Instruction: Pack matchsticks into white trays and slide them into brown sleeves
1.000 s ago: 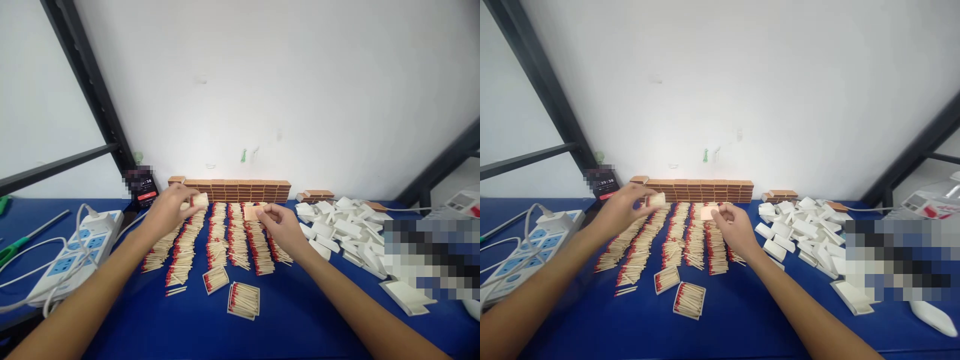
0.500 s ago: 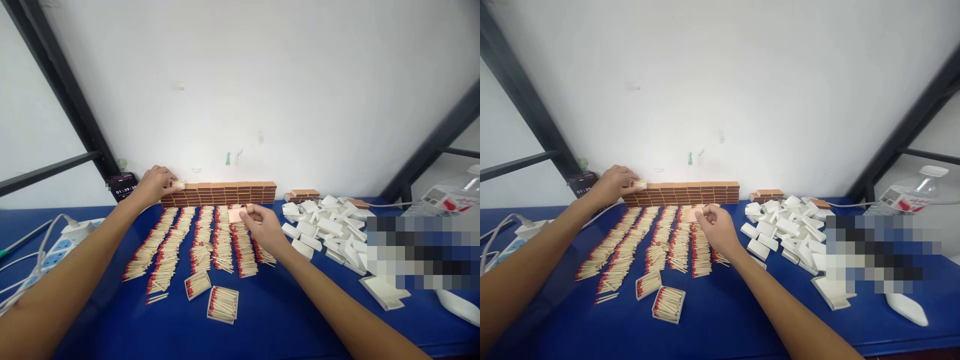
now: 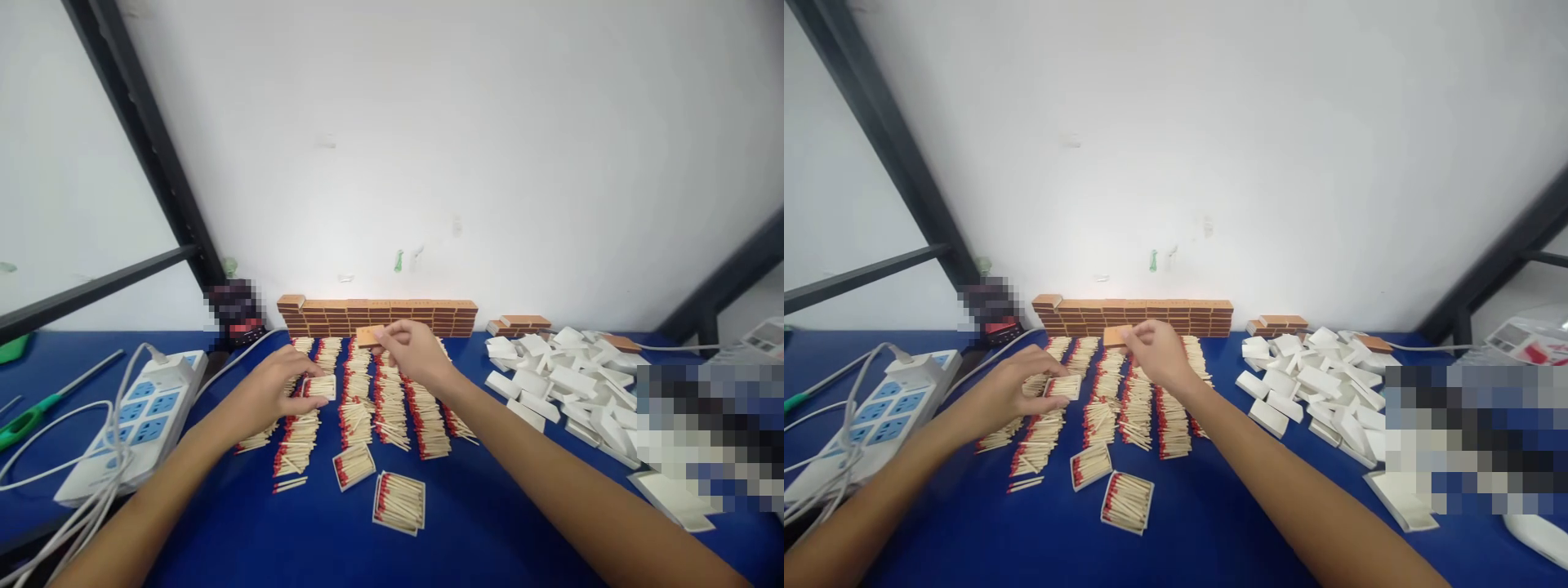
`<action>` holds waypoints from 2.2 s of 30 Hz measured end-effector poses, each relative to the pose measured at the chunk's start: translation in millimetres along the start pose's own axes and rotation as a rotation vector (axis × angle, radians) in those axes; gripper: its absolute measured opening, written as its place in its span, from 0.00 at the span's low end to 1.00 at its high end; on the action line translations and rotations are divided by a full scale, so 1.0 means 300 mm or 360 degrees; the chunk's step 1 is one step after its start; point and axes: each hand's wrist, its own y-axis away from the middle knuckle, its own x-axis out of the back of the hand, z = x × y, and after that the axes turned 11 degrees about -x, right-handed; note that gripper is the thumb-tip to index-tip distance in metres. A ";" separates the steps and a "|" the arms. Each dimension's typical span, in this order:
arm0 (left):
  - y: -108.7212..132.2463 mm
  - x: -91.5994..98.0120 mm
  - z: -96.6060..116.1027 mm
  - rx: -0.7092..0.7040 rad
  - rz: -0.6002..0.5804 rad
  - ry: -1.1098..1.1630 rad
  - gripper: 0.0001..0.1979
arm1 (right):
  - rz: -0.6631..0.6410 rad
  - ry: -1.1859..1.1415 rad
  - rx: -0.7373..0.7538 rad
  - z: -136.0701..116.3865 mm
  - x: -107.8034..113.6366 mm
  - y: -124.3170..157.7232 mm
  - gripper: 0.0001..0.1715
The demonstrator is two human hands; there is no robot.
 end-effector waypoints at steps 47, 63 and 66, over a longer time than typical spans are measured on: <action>-0.076 -0.161 0.082 -0.0398 0.0191 0.0194 0.06 | -0.0656 0.0202 -0.0359 0.059 -0.026 0.097 0.12; -0.021 -0.082 -0.008 -0.0154 0.0341 -0.0038 0.11 | -0.0701 0.0965 0.0515 0.103 0.012 0.134 0.24; -0.013 -0.081 -0.021 -0.0160 0.0372 -0.0140 0.13 | -0.0660 0.1008 0.0467 0.099 0.015 0.138 0.23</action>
